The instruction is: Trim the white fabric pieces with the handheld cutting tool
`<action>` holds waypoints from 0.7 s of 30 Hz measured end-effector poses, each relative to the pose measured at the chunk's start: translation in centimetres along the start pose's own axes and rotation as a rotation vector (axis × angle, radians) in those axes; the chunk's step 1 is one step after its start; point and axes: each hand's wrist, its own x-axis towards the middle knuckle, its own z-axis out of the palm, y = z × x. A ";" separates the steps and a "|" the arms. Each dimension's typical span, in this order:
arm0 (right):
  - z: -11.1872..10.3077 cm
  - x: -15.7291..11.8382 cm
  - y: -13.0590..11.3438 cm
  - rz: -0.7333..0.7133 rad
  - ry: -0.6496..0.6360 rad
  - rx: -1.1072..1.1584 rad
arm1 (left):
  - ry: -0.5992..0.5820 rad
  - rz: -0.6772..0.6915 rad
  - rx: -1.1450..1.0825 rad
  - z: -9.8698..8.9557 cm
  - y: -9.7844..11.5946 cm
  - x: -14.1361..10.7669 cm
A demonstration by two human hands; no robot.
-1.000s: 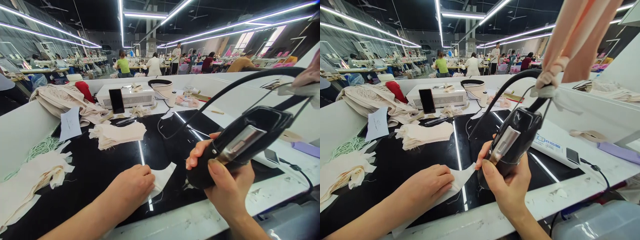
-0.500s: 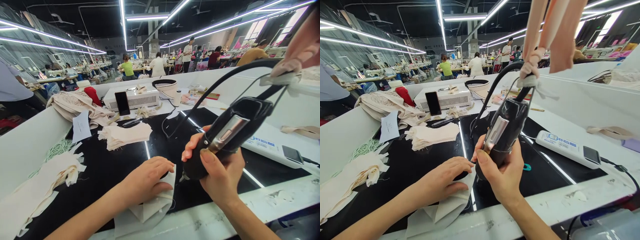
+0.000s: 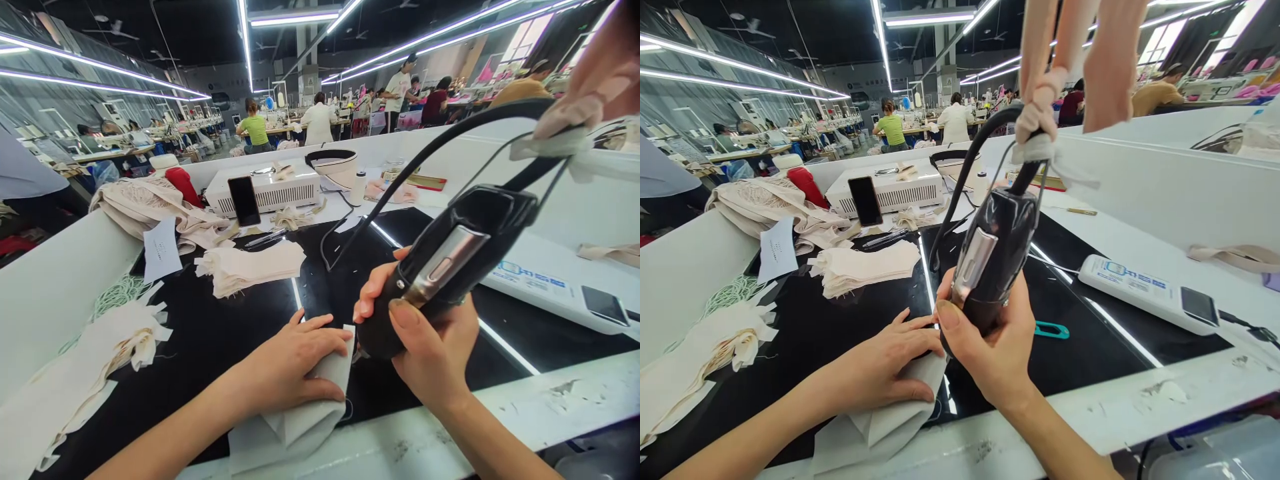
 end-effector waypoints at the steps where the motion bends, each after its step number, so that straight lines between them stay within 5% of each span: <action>1: 0.0 -0.1 0.0 0.001 0.000 -0.001 | 0.001 0.000 -0.001 0.0 0.0 0.0; 21: 0.2 -0.3 0.0 0.010 0.013 -0.034 | -0.009 0.008 -0.046 -0.5 -0.1 0.2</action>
